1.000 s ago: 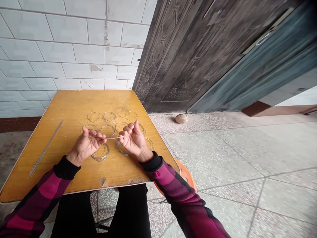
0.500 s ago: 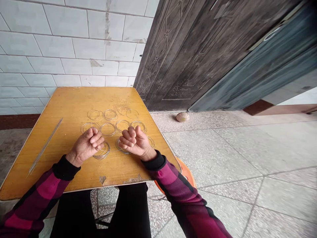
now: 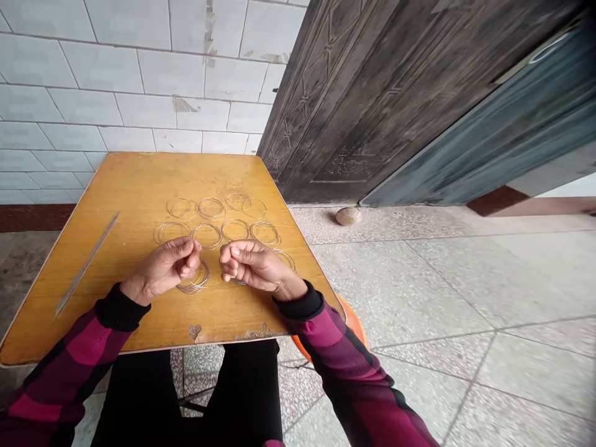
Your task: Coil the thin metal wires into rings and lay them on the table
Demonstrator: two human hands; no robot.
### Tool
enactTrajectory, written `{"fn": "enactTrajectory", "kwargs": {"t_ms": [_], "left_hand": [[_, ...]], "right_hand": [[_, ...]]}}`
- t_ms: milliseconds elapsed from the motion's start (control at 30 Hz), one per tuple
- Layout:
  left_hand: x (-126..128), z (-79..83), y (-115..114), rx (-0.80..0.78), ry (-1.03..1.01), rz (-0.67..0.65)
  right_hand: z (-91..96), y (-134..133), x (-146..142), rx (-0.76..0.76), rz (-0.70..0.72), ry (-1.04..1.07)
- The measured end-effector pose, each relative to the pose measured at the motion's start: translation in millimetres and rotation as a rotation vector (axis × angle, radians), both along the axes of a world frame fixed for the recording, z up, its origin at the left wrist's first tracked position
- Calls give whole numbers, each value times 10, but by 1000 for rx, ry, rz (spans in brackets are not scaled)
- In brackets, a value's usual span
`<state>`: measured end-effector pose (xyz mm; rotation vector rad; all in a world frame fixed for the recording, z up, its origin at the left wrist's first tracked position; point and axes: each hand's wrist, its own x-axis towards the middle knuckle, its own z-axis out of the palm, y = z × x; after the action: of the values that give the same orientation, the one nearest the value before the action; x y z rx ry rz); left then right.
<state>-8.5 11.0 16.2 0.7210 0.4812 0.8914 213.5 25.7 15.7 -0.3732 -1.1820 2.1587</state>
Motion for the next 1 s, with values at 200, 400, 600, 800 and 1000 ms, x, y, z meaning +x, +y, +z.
{"fn": "enactTrajectory", "kwargs": {"t_ms": [200,400,600,800,1000], "left_hand": [[-20,-4,3,29,142,-39],[9,-69,-24,7,128,-211],[78,-132,-90,0,166,-380],[86,-154,-118,-29,200,-508],[103,-194,-121,-38,195,-679]], "right_hand": [[-13,7,30,170,-140,-129],[-39,20,34,38,123,-61],[-196,19,-15,-50,409,-50],[-288,4,-7,-55,482,-127],[-245,-3,-12,-35,498,-275]]}}
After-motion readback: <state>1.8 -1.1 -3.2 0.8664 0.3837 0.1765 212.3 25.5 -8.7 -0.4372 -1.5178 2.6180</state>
